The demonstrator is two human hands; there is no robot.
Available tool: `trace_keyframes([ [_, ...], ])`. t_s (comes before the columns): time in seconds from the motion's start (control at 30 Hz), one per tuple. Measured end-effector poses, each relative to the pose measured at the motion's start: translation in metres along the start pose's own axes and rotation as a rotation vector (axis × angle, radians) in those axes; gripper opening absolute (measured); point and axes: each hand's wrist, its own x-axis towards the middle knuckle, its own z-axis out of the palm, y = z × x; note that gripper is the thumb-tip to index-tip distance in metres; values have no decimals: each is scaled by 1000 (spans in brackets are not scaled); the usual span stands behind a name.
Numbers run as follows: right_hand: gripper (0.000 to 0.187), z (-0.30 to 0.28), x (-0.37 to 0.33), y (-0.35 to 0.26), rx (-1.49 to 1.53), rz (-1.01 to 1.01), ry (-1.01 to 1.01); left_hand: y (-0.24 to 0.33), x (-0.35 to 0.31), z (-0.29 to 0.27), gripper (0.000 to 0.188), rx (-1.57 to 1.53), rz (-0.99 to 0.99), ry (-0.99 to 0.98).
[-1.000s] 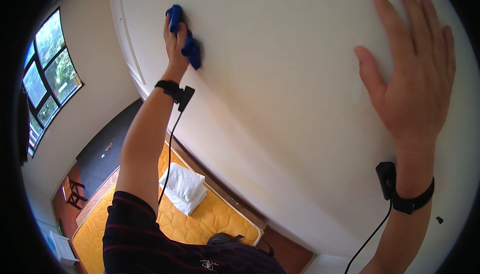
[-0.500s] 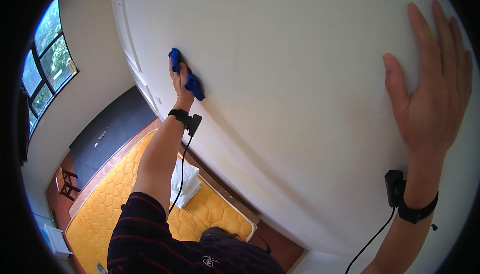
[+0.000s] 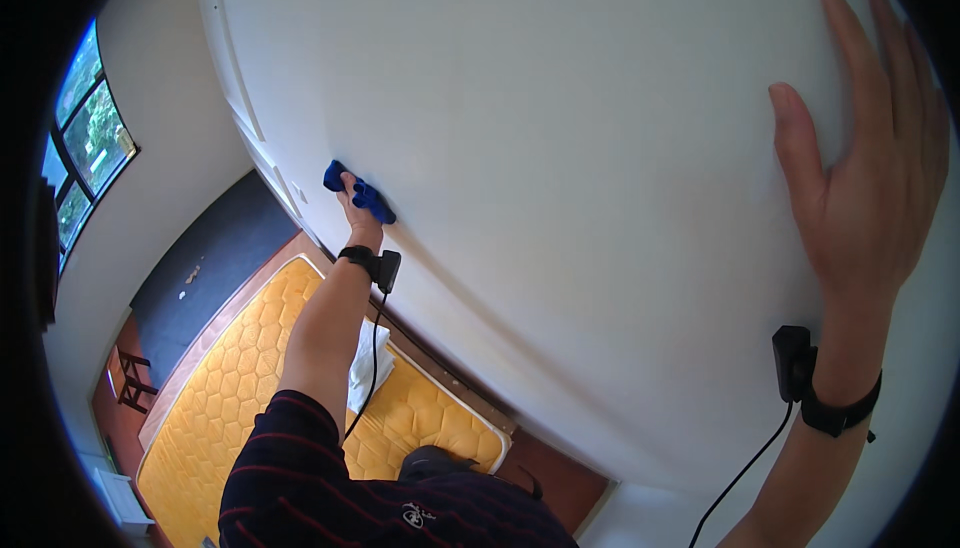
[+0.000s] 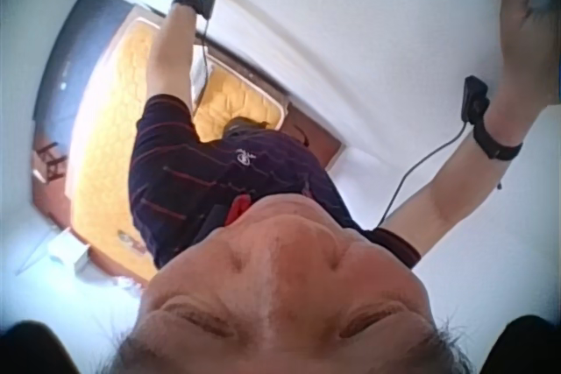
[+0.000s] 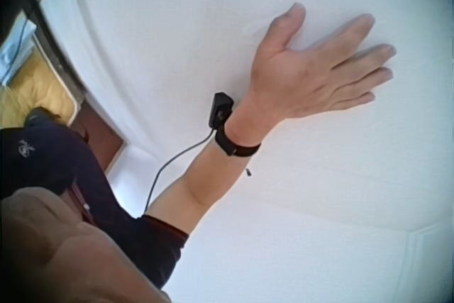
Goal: The person is cleaning a white wall with a blue cloth.
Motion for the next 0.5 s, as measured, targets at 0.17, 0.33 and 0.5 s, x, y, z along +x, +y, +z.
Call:
trace_keyframes([
  [0.17, 61, -6, 5, -6, 40, 5, 20, -12, -42, -8, 30, -53, -37, 47],
  [0.33, 59, -12, 1, 5, 8, -18, -1, -7, -136, 25, 57, 84, 105, -149],
  [0.5, 60, -3, -2, -6, 87, -59, 41, 30, -230, 54, 78, 370, 503, -334],
])
